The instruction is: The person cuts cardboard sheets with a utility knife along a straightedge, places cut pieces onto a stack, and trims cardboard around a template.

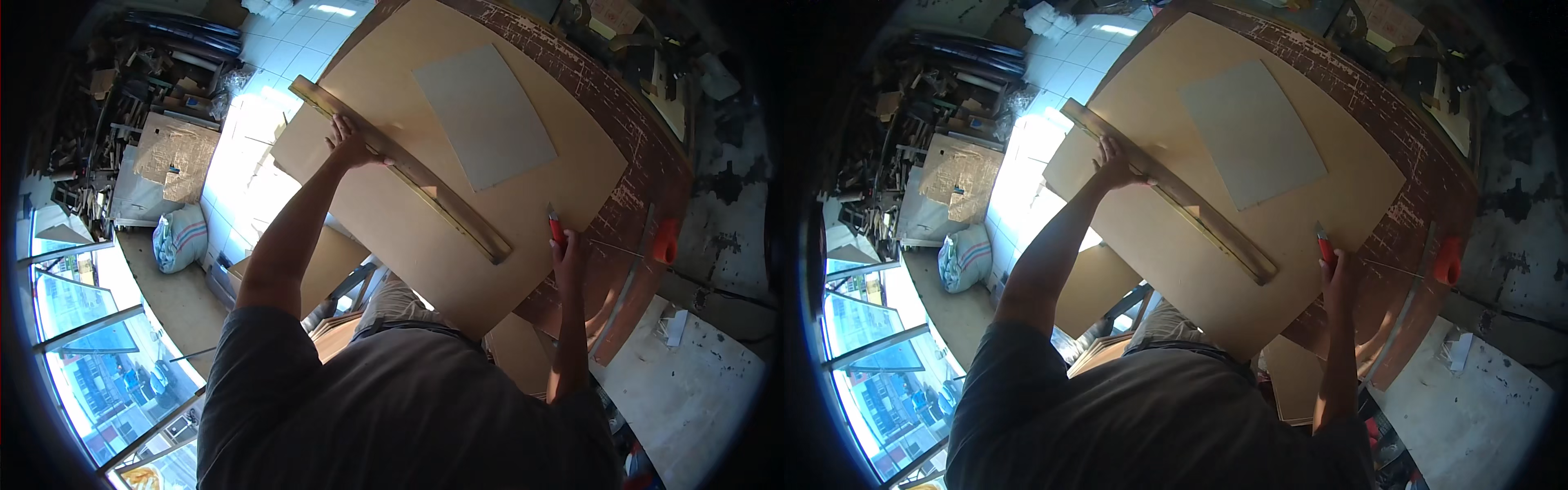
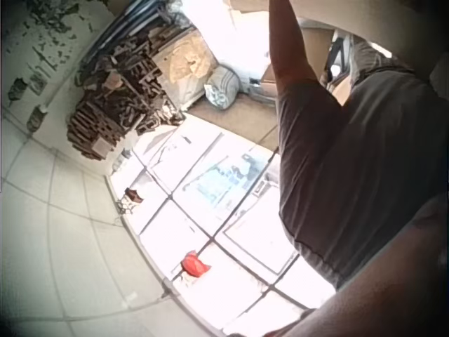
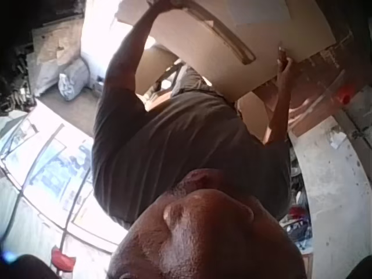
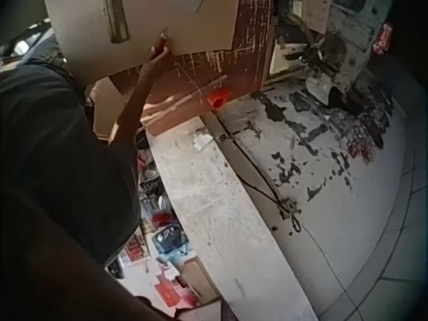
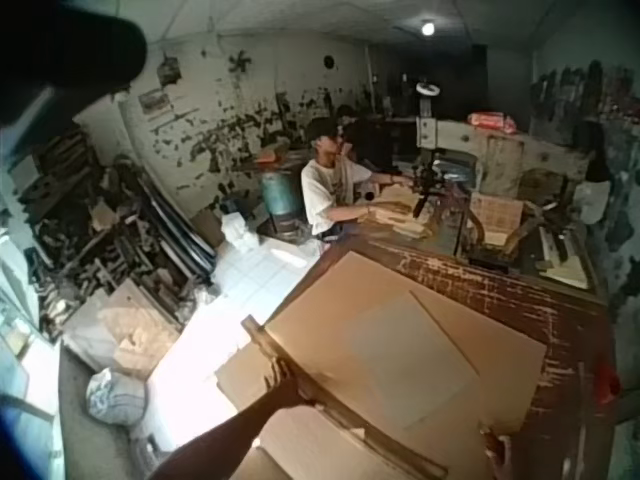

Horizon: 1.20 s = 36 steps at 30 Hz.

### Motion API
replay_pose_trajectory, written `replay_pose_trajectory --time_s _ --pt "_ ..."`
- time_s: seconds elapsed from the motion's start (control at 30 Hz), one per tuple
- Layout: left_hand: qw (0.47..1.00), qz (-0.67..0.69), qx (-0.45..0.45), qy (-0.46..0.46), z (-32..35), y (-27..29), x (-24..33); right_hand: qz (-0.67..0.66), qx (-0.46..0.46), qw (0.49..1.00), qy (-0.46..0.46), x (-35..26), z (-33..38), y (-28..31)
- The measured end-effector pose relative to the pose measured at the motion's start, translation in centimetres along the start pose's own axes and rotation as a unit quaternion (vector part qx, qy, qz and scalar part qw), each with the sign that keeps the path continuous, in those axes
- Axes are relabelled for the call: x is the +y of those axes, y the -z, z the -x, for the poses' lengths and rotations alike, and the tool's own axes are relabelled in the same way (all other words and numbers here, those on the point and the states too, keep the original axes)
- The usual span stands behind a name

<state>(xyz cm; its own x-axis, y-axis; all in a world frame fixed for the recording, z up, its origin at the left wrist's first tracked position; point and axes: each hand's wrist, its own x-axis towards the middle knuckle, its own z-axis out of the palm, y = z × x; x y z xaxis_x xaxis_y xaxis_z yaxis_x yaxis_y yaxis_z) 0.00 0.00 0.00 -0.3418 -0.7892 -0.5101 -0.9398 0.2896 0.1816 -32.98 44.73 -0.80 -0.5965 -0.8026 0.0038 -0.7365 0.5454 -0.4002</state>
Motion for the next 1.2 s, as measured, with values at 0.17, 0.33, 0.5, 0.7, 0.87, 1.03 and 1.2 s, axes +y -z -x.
replay_pose_trajectory --time_s 0.17,0.33,0.5,0.7,0.87,1.03,1.2 --pt "0.999 0.029 0.026 -0.032 0.0 -0.3 -0.4 -0.082 0.033 0.996 0.001 -2.5 -1.0 0.2" --pt "0.996 0.075 0.018 -0.045 0.2 0.2 -0.9 -0.205 -0.030 0.977 -0.047 -17.0 -8.2 0.5" --pt "0.994 0.095 0.038 -0.042 0.4 0.3 -0.7 -0.257 -0.151 0.950 0.098 -30.1 -16.8 -6.0" --pt "0.994 0.101 0.009 -0.031 0.8 1.2 -1.1 -0.066 -0.121 0.961 0.241 -42.7 -26.3 -16.0" --pt "0.993 0.118 0.002 -0.022 1.2 1.8 -1.0 0.038 -0.177 0.956 0.230 -49.0 -28.8 -17.5" --pt "0.992 0.123 -0.013 -0.024 1.3 2.4 -0.8 0.063 -0.174 0.946 0.266 -49.3 -30.2 -19.6" --pt "0.993 0.119 -0.010 -0.023 1.0 1.9 -1.1 0.072 -0.198 0.942 0.261 -50.4 -29.7 -18.7"
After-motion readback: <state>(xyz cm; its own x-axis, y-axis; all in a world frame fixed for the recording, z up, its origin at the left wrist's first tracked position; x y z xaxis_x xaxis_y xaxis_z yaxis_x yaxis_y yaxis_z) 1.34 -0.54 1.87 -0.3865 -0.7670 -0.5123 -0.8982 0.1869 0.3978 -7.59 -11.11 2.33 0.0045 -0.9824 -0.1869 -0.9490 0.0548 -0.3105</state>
